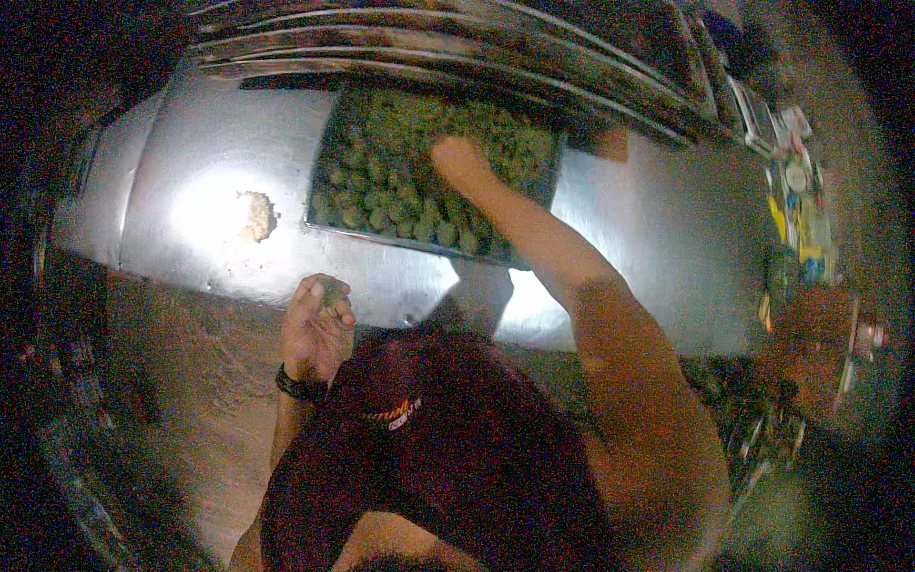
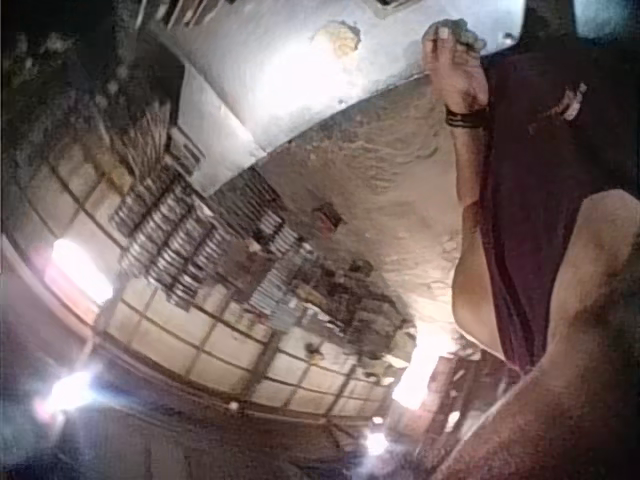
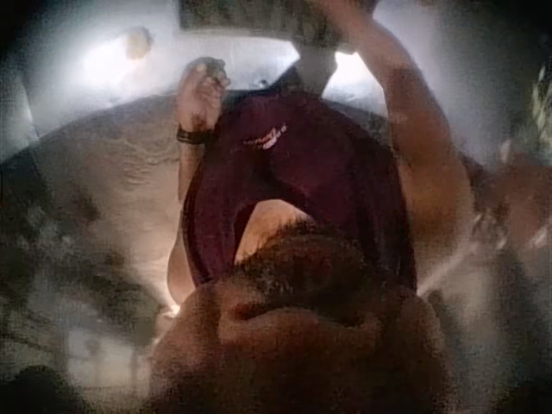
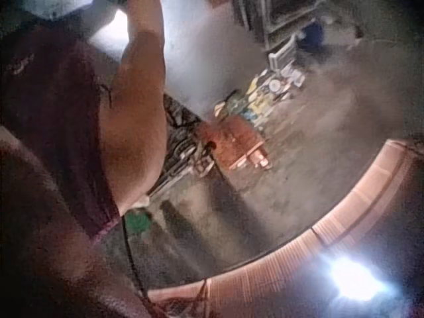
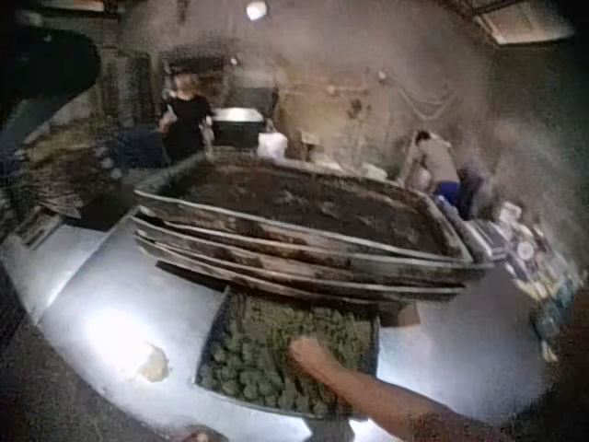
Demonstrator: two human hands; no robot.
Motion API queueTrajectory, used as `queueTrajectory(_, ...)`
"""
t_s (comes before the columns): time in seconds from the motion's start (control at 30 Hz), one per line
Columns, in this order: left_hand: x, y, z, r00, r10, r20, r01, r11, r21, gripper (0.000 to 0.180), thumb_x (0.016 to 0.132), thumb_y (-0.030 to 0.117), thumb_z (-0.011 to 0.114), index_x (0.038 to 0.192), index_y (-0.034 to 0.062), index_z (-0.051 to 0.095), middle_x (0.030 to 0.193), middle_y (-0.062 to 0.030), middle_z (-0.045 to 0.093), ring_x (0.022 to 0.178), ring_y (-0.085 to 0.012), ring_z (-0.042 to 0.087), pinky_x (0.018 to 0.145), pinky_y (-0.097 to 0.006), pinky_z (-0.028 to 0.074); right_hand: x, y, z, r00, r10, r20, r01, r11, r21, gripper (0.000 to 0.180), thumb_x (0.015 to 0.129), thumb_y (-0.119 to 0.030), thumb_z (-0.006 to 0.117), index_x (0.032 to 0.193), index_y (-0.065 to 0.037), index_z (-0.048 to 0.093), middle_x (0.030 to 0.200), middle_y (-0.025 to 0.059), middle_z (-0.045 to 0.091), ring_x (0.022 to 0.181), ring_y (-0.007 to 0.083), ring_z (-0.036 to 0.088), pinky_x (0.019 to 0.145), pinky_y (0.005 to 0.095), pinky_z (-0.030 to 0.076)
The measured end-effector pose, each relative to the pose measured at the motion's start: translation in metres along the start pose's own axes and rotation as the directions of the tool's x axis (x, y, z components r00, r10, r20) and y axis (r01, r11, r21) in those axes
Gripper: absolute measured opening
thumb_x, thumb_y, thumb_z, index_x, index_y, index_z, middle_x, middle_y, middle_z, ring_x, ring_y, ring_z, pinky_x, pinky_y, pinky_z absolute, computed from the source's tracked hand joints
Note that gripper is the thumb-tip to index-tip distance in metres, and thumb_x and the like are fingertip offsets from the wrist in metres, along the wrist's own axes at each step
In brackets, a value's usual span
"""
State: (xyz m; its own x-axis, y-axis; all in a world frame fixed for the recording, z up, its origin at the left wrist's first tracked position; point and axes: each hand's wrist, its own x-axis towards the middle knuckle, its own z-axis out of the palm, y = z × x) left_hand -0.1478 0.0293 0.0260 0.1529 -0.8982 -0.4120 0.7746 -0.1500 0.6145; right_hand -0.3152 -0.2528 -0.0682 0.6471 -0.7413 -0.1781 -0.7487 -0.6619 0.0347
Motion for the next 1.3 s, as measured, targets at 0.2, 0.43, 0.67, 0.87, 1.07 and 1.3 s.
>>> queueTrajectory(0.2,-0.01,-0.009,-0.009,0.995,0.08,-0.067,-0.087,0.99,-0.112,0.017,0.087,0.016,0.054,0.098,0.0031,0.051,0.089,-0.012,0.058,0.069,-0.0158,0.057,0.062,-0.029,0.05,-0.031,0.067,-0.01,0.996,0.076,0.042,-0.077,0.539,0.839,0.026,0.074,-0.025,0.064,0.09,-0.005,0.063,0.089,0.0111,0.062,0.086,0.0222,0.058,0.076,0.0354,0.045)
queueTrajectory(0.43,0.002,0.005,-0.01,1.0,-0.018,-0.011,0.017,0.994,-0.104,0.015,0.087,0.016,0.054,0.098,0.0054,0.052,0.088,-0.0086,0.059,0.071,-0.0148,0.057,0.063,-0.028,0.05,-0.049,0.075,-0.026,0.938,0.344,-0.039,-0.176,0.571,0.802,0.034,0.08,-0.033,0.061,0.099,-0.005,0.06,0.095,0.0105,0.06,0.089,0.0217,0.055,0.079,0.0333,0.042)
queueTrajectory(0.67,0.031,0.048,-0.028,0.983,-0.132,0.126,0.134,0.991,-0.006,0.018,0.087,0.019,0.053,0.099,0.0054,0.05,0.091,-0.0091,0.057,0.07,-0.0146,0.055,0.064,-0.029,0.046,-0.04,0.087,-0.027,0.985,0.16,-0.065,-0.139,0.959,0.249,0.037,0.078,-0.024,0.052,0.108,-0.003,0.059,0.098,0.0236,0.06,0.087,0.0365,0.06,0.078,0.0415,0.048)
queueTrajectory(0.87,0.049,0.104,-0.077,0.99,-0.086,0.109,0.087,0.996,-0.002,0.017,0.087,0.02,0.054,0.098,0.0065,0.051,0.089,-0.0083,0.058,0.071,-0.0139,0.056,0.064,-0.028,0.048,-0.034,0.049,-0.042,0.872,0.489,-0.034,-0.485,0.871,0.077,0.046,0.08,-0.043,0.055,0.093,0.001,0.061,0.087,0.0233,0.062,0.077,0.0392,0.061,0.071,0.0445,0.048)
queueTrajectory(1.07,0.062,0.141,-0.089,0.987,-0.091,0.135,0.086,0.996,0.039,0.012,0.086,0.016,0.055,0.094,0.007,0.055,0.085,-0.0083,0.06,0.069,-0.0138,0.058,0.062,-0.027,0.051,-0.045,0.042,-0.033,0.827,0.549,-0.117,-0.507,0.82,0.266,0.039,0.074,-0.036,0.064,0.079,0.003,0.061,0.087,0.0244,0.061,0.09,0.0358,0.059,0.076,0.045,0.046)
queueTrajectory(1.3,0.067,0.124,-0.068,0.965,-0.088,0.246,0.078,0.996,0.05,0.012,0.087,0.015,0.054,0.095,0.0068,0.055,0.087,-0.0089,0.06,0.07,-0.0139,0.058,0.063,-0.028,0.051,-0.058,0.052,-0.043,0.938,0.33,-0.109,-0.265,0.882,0.389,0.022,0.071,-0.02,0.066,0.087,-0.005,0.067,0.092,0.019,0.063,0.091,0.0324,0.06,0.078,0.0404,0.046)
